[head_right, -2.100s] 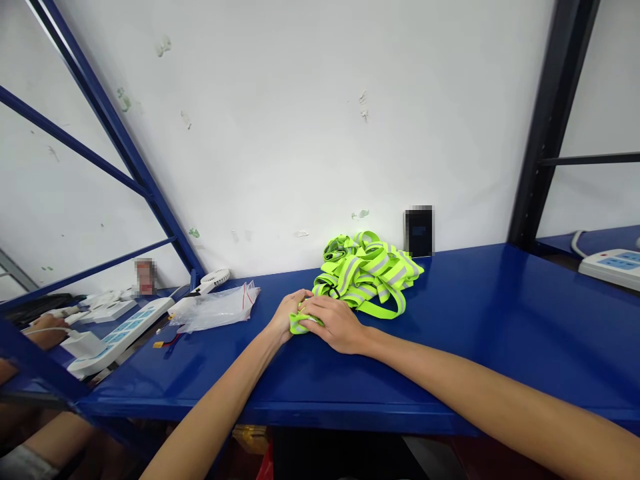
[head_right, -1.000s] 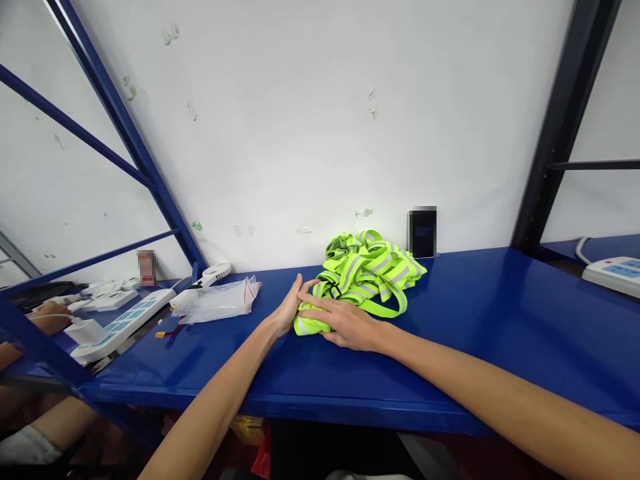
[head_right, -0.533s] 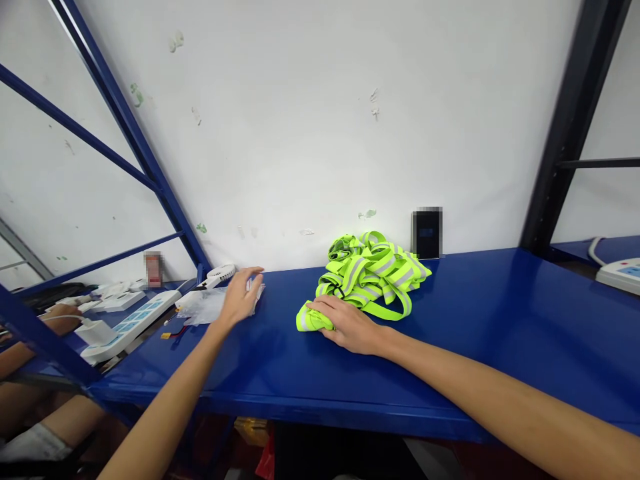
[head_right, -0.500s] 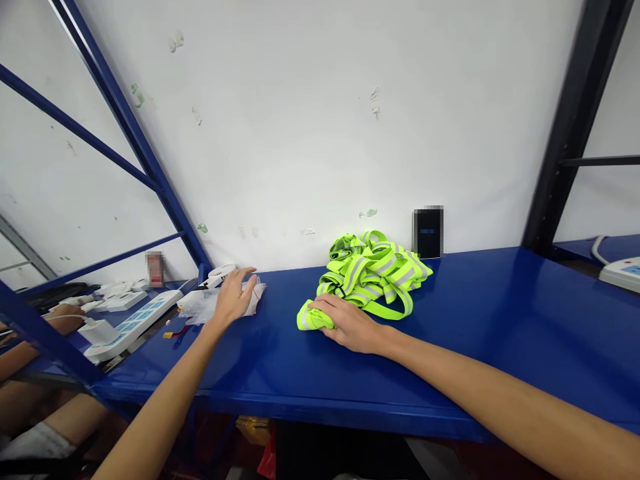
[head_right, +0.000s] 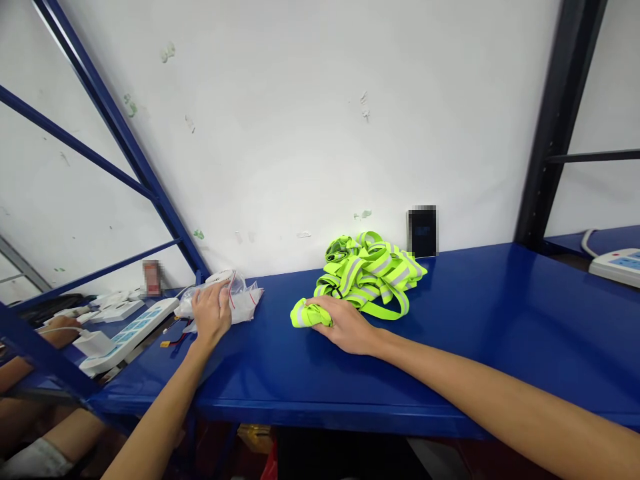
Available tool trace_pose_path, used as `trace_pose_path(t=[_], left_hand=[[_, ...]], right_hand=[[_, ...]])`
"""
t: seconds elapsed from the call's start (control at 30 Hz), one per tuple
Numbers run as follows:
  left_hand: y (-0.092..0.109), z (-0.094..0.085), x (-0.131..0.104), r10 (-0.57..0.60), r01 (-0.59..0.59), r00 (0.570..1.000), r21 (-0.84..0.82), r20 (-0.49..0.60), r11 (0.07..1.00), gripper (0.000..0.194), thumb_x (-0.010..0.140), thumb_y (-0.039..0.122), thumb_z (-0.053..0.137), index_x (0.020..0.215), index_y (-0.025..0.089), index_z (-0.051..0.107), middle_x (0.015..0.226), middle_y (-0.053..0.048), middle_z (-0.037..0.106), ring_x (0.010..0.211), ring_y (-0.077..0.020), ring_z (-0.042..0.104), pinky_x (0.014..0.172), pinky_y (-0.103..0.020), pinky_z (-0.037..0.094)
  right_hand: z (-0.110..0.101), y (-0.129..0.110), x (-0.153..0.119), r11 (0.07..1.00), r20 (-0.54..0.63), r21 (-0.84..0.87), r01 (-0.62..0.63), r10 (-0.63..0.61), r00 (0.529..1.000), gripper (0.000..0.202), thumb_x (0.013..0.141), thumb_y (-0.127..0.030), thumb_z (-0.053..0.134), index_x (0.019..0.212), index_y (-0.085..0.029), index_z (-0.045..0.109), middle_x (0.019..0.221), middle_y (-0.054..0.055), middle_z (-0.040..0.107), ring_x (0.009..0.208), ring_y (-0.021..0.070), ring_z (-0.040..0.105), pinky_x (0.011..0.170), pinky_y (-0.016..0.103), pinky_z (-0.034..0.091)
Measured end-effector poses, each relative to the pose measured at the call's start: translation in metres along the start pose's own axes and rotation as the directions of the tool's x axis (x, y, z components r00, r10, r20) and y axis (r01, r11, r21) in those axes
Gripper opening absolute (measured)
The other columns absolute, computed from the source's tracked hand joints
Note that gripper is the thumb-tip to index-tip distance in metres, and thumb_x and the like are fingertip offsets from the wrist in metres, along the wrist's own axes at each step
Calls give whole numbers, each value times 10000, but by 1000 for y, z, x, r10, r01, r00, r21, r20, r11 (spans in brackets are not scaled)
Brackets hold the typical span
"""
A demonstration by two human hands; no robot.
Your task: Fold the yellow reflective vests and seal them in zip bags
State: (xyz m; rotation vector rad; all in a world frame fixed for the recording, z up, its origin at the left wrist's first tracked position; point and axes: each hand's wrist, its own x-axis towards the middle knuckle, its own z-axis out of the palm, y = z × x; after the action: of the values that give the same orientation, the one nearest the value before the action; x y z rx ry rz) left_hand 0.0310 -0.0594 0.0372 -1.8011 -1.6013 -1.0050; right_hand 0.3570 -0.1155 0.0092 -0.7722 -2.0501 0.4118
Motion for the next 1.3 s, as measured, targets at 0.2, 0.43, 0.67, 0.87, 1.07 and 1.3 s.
trace_pose_path(t=[0.2,0.43,0.67,0.87,1.07,1.3], left_hand=[[68,2,-7,277,-291,957,-275,-92,916,499,949,365,203,1226,186,578,1213,-100,626,1237,-238,489,1139,-451,175],[134,17,-15,353,-379,924,-496,-150,781,462,947,350,249,1251,210,567,1207,-104,597,1223,-240,469,1130,-461,196],[150,27,-19,305,-307,949,-487,-85,818,493,971,381,207,1326,206,501,1280,-127,513,1236,-242,431,1136,-480,146],[150,26,-21,267,-257,963,-419,-37,871,497,977,403,220,1339,226,512,1233,-122,517,1202,-245,441,1134,-498,115],[150,25,-21,289,-251,957,-479,4,841,505,987,393,185,1328,251,529,1216,-101,540,1182,-230,460,1134,-484,127],[144,26,-21,141,-118,990,-541,2,833,516,996,391,174,1275,229,577,1184,-103,573,1158,-226,482,1093,-450,221]], right_hand=[[-8,-17,14,843,-191,433,-319,431,882,462,704,-368,759,1114,-189,643,1073,67,711,1024,287,647,894,418,510],[-17,-14,18,467,-55,839,-279,583,811,458,633,-324,801,1044,-162,678,1009,77,741,887,265,703,817,384,553],[-18,-17,20,450,-89,848,-281,643,761,457,585,-274,815,1002,-164,664,965,69,744,867,266,703,766,371,567],[-12,-12,17,746,-247,557,-365,568,785,486,602,-304,791,1048,-165,656,988,70,725,940,288,671,793,389,552],[-12,-12,17,608,-139,708,-359,618,774,467,583,-266,798,1018,-171,657,980,67,728,919,282,683,787,379,556],[-25,-16,20,301,43,913,-277,604,796,373,607,-210,751,967,-167,660,992,77,745,862,263,709,779,374,564]])
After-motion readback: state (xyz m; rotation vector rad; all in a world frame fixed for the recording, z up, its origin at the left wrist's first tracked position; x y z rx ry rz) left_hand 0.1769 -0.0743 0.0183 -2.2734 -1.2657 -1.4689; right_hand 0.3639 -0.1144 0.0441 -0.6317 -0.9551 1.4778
